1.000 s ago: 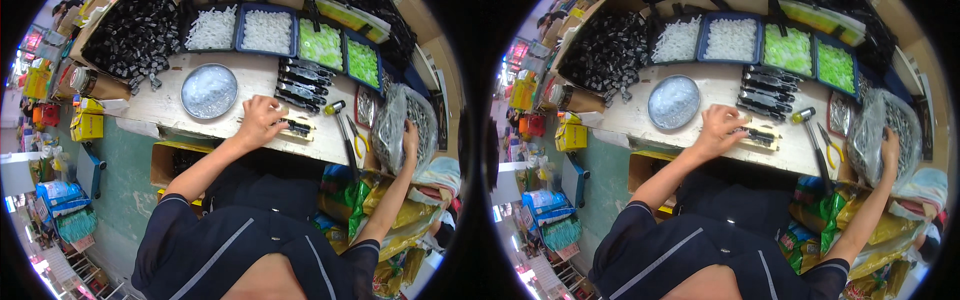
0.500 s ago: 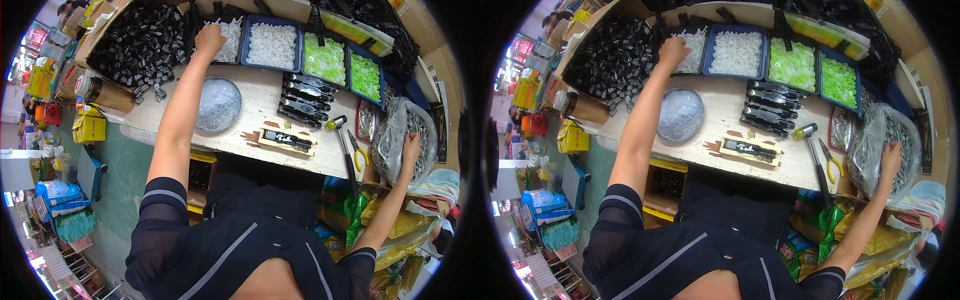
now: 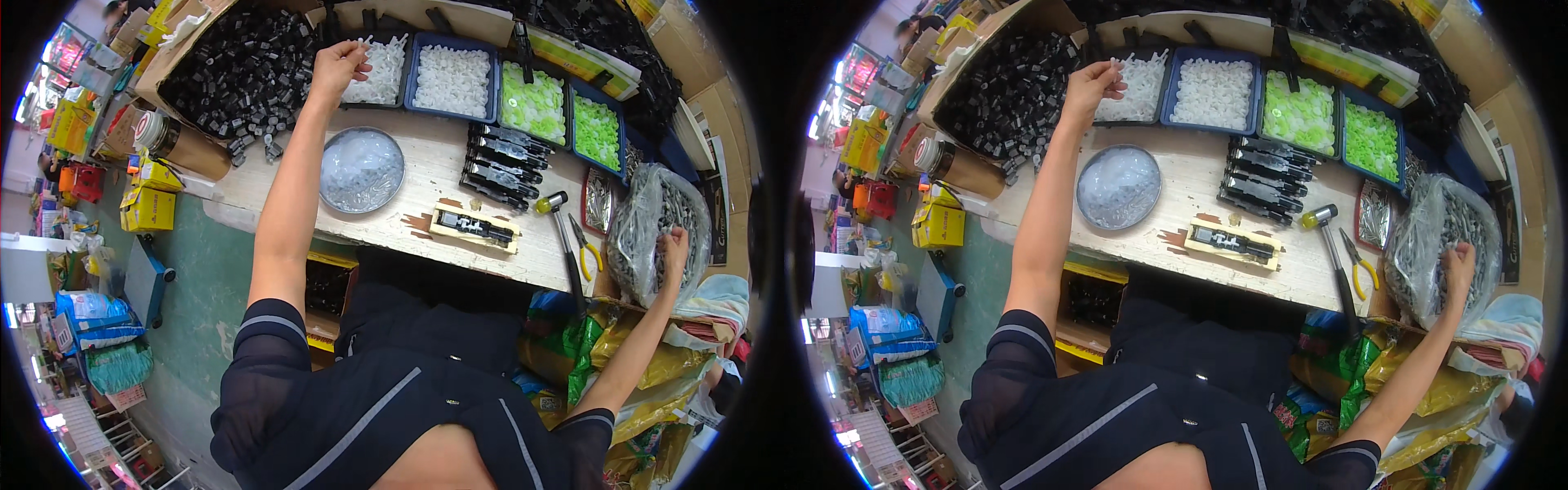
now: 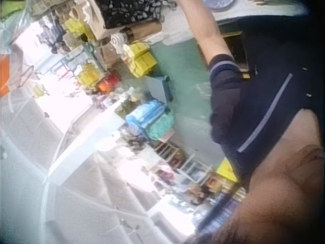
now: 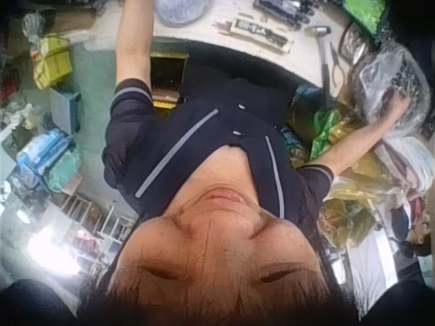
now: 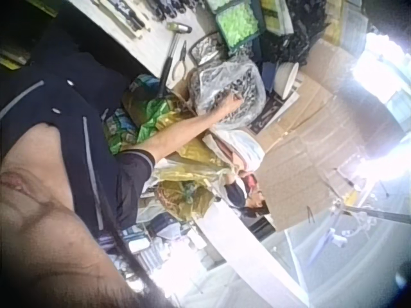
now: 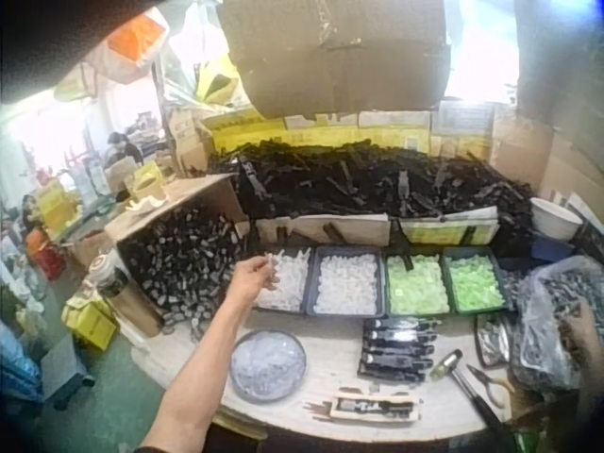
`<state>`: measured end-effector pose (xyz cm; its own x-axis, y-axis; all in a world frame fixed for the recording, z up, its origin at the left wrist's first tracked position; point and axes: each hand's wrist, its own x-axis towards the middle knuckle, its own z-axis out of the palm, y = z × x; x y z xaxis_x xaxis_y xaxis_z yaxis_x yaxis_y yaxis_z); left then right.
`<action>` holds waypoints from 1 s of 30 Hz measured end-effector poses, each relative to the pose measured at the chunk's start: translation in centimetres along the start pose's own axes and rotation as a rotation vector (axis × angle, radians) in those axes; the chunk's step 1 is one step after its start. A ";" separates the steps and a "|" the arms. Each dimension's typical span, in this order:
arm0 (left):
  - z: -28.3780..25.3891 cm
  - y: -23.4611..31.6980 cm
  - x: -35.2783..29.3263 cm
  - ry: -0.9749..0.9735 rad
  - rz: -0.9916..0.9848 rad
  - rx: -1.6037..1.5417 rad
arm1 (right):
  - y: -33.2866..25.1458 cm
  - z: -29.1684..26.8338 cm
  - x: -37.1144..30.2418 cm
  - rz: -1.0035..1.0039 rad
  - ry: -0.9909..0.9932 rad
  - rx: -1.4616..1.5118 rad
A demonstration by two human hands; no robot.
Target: Assembling small plastic toy components and inserting metal pins at a factory workbench.
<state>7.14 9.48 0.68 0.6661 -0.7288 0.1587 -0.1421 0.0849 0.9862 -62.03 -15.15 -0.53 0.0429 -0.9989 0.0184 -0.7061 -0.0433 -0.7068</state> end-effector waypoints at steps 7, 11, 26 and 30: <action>-0.6 1.7 -11.6 -0.105 0.145 0.410 | -3.6 -0.2 -3.3 -0.238 0.164 0.317; 0.4 -0.8 -16.0 -0.142 0.441 0.747 | -9.8 3.3 -7.7 -0.381 0.160 0.380; 1.1 -1.3 -16.1 -0.050 0.256 0.574 | -18.2 16.6 -18.2 -0.444 -0.230 0.519; 1.4 -0.6 -17.0 -0.058 0.125 0.367 | -21.7 20.1 -20.9 -0.590 -0.369 0.582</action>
<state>-5.07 20.88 -2.62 0.5862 -0.7662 0.2634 -0.4793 -0.0657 0.8752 -33.35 7.00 0.22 0.5785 -0.7441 0.3342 -0.0329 -0.4306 -0.9019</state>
